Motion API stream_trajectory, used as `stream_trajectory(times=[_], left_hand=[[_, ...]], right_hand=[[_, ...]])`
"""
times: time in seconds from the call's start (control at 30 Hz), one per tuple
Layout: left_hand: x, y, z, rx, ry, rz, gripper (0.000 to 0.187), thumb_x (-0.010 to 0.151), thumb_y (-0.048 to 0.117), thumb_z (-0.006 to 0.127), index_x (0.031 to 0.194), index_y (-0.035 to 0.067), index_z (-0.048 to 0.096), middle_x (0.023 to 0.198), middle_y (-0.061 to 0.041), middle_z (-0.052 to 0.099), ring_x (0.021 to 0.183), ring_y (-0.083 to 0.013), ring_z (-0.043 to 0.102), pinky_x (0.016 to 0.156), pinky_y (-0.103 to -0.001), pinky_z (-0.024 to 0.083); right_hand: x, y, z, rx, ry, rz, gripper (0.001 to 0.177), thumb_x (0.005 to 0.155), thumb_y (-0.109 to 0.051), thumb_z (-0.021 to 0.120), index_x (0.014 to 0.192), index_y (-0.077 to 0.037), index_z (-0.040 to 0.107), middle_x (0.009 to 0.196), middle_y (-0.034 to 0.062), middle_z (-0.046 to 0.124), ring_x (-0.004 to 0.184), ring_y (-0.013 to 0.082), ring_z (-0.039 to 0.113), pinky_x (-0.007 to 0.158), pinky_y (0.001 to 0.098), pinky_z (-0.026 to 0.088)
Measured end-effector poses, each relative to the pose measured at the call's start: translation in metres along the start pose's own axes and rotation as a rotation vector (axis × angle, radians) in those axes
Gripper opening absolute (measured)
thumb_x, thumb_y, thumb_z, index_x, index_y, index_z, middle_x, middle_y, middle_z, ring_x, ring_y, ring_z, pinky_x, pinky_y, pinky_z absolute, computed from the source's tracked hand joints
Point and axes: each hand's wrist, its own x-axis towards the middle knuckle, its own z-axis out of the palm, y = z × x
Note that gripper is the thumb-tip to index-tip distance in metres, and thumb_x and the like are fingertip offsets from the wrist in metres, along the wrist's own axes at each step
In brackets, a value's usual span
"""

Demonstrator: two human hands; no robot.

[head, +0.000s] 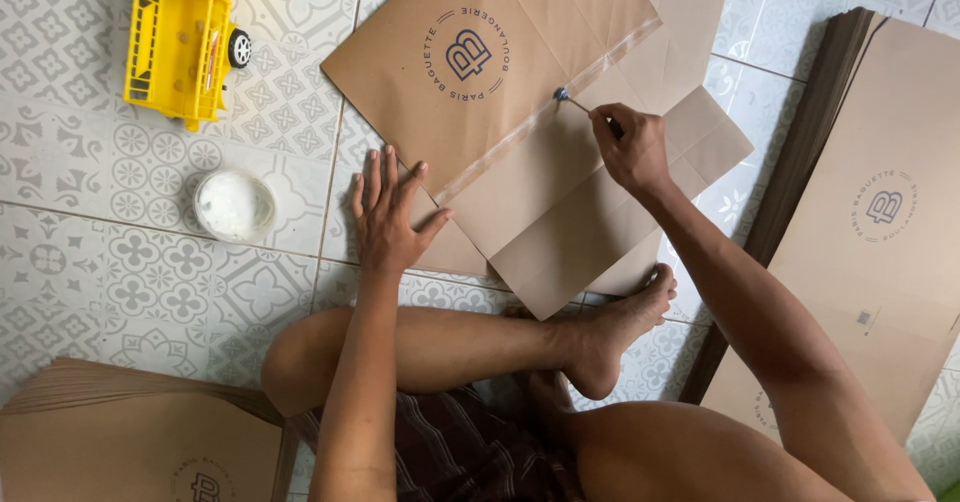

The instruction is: The person is manually assembling paper bags by applying glue to the bottom flaps with a small stick and folding them into place.

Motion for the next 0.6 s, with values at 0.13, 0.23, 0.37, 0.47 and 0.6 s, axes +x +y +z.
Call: stream_trajectory(times=[0.13, 0.23, 0.37, 0.47, 0.6], left_hand=[[0.000, 0.001, -0.001, -0.004, -0.003, -0.012, 0.076, 0.084, 0.069, 0.072, 0.144, 0.024, 0.060, 0.158, -0.018, 0.047, 0.151, -0.0332, 0.036, 0.123, -0.049, 0.015], [0.000, 0.001, -0.001, -0.015, -0.019, -0.019, 0.077, 0.085, 0.068, 0.073, 0.147, 0.024, 0.058, 0.159, -0.018, 0.046, 0.152, -0.0336, 0.034, 0.123, -0.049, 0.014], [-0.001, 0.001, -0.001, -0.008, -0.030, -0.022, 0.077, 0.085, 0.068, 0.073, 0.147, 0.024, 0.058, 0.159, -0.018, 0.045, 0.153, -0.0337, 0.033, 0.123, -0.050, 0.014], [0.000, 0.001, -0.002, -0.012, -0.032, -0.025, 0.077, 0.085, 0.068, 0.073, 0.147, 0.024, 0.058, 0.159, -0.018, 0.045, 0.153, -0.0337, 0.033, 0.123, -0.050, 0.014], [-0.002, -0.001, 0.002, -0.041, -0.029, -0.029, 0.079, 0.084, 0.069, 0.073, 0.148, 0.025, 0.057, 0.160, -0.017, 0.043, 0.153, -0.0334, 0.031, 0.123, -0.050, 0.012]], right_hand=[[-0.011, -0.012, 0.005, 0.006, -0.020, 0.012, 0.010, 0.099, -0.002, 0.070, 0.095, 0.003, 0.078, 0.051, 0.0141, 0.056, 0.041, 0.0230, 0.054, 0.043, 0.0330, 0.039], [-0.016, -0.022, 0.009, 0.052, -0.055, 0.000, 0.010, 0.098, 0.001, 0.068, 0.094, 0.005, 0.076, 0.048, 0.0136, 0.053, 0.039, 0.0199, 0.049, 0.042, 0.0306, 0.037], [-0.024, -0.036, 0.017, 0.069, -0.099, -0.011, 0.011, 0.099, 0.000, 0.067, 0.094, 0.004, 0.076, 0.049, 0.0136, 0.054, 0.040, 0.0196, 0.049, 0.042, 0.0301, 0.037], [-0.025, -0.048, 0.024, 0.092, -0.124, -0.027, 0.011, 0.099, 0.000, 0.067, 0.094, 0.005, 0.076, 0.049, 0.0138, 0.055, 0.039, 0.0192, 0.049, 0.042, 0.0300, 0.038], [-0.029, -0.060, 0.032, 0.097, -0.171, -0.101, 0.008, 0.096, 0.002, 0.068, 0.094, 0.005, 0.076, 0.053, 0.0174, 0.059, 0.042, 0.0272, 0.057, 0.044, 0.0341, 0.043]])
